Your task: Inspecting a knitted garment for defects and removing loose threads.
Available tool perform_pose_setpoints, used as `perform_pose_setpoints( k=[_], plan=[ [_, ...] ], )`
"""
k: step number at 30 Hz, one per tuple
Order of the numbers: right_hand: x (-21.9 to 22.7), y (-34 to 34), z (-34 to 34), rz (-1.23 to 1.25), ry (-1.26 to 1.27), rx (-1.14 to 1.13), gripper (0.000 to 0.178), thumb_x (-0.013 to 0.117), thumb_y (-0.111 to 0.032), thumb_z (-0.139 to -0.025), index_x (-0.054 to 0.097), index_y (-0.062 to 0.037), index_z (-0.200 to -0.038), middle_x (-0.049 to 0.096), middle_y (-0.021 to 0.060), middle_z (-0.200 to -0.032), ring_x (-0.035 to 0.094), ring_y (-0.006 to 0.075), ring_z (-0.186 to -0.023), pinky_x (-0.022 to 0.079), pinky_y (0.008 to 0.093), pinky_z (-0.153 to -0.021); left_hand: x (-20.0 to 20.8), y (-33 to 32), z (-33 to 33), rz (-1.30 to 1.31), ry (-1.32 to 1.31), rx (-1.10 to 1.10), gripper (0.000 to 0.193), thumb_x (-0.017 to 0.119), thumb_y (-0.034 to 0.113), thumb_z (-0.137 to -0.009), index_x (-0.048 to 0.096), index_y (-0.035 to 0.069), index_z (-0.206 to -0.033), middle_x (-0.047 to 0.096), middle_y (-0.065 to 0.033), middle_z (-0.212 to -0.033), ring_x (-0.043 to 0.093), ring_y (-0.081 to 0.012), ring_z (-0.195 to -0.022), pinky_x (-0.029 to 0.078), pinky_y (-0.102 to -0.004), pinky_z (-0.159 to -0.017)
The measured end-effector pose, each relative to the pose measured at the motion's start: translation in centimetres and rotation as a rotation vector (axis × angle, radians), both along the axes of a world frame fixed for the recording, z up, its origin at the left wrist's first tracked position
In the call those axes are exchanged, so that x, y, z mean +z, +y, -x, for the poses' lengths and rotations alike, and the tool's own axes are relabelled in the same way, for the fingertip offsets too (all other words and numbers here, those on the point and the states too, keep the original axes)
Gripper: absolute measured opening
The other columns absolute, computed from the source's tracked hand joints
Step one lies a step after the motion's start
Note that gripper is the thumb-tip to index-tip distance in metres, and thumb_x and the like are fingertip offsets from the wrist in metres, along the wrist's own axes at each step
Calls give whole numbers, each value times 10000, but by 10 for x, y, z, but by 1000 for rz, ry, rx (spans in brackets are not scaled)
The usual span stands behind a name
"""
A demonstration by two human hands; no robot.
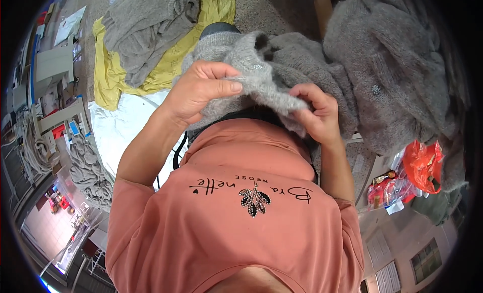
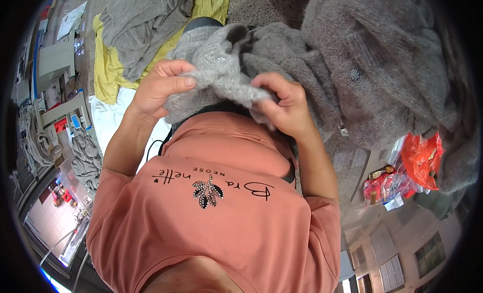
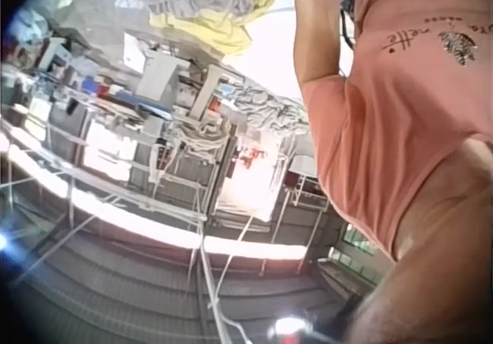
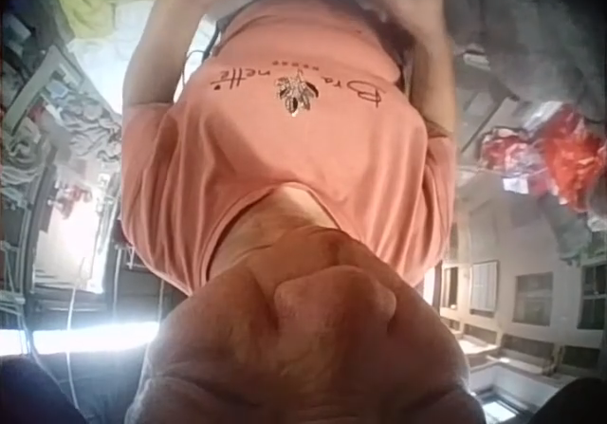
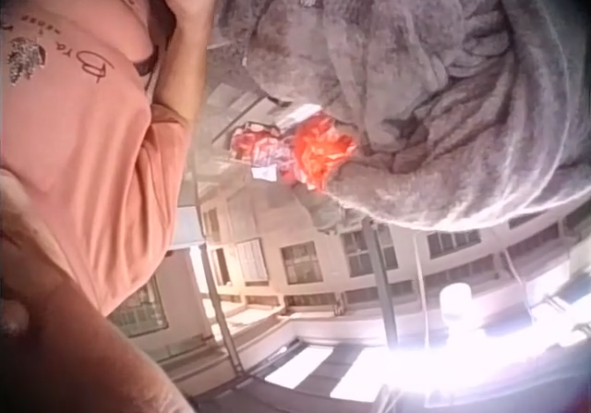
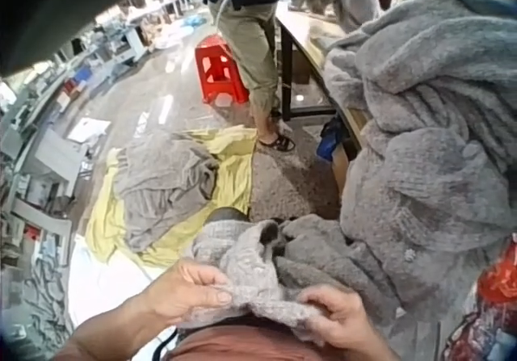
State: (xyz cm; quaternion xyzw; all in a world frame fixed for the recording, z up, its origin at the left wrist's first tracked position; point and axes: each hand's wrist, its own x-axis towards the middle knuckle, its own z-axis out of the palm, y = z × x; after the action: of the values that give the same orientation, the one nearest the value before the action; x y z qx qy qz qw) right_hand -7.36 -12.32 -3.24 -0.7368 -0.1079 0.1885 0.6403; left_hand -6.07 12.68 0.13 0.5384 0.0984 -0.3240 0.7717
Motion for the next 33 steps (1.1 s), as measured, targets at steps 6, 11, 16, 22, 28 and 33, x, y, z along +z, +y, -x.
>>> perform_pose_setpoints(
  k=[6,11,16,22,28,33],
  plan=[
    [18,1,-5,-130,-335,344,300,610,-7,-616,560,39,-909,553,50,-673,501,83,-575,385,220,-509,3,-24,5,-99,-97,-66,87,614,42,-739,627,-10,-807,603,1,-720,520,-49,-650,417,-193,-595],
    [19,20,6,13,-207,65,237,626,-12,-643,570,20,-871,561,61,-678,515,95,-576,402,230,-523,6,-41,12,-190,-248,-272,66,627,38,-743,613,0,-795,564,20,-665,479,-34,-615,390,-204,-539],
    [7,17,5,-44,-98,-43,157,620,39,-686,562,16,-829,571,32,-694,528,86,-622,420,216,-570,-6,-19,6,-473,-491,-280,91,630,40,-702,588,-23,-753,552,-32,-622,484,-76,-600,399,-235,-552],
    [-10,14,1,34,-126,-131,165,628,45,-701,558,11,-846,577,31,-733,490,58,-709,406,206,-653,-20,6,-1,-400,-246,-234,82,641,33,-698,602,-13,-754,557,6,-648,477,-63,-582,385,-221,-540],
    [-12,17,-2,176,-95,-58,160,622,35,-702,567,13,-851,586,39,-739,502,71,-700,419,220,-653,-19,-7,2,6,-16,43,138,610,-39,-673,611,-33,-811,599,-28,-719,516,-62,-611,408,-191,-562],
    [-9,17,-1,192,-74,1,141,599,43,-704,583,13,-840,588,58,-716,520,82,-690,427,233,-640,-30,-15,9,65,34,24,131,604,-32,-674,613,-31,-805,607,-34,-739,529,-64,-637,418,-196,-587]
  ],
)
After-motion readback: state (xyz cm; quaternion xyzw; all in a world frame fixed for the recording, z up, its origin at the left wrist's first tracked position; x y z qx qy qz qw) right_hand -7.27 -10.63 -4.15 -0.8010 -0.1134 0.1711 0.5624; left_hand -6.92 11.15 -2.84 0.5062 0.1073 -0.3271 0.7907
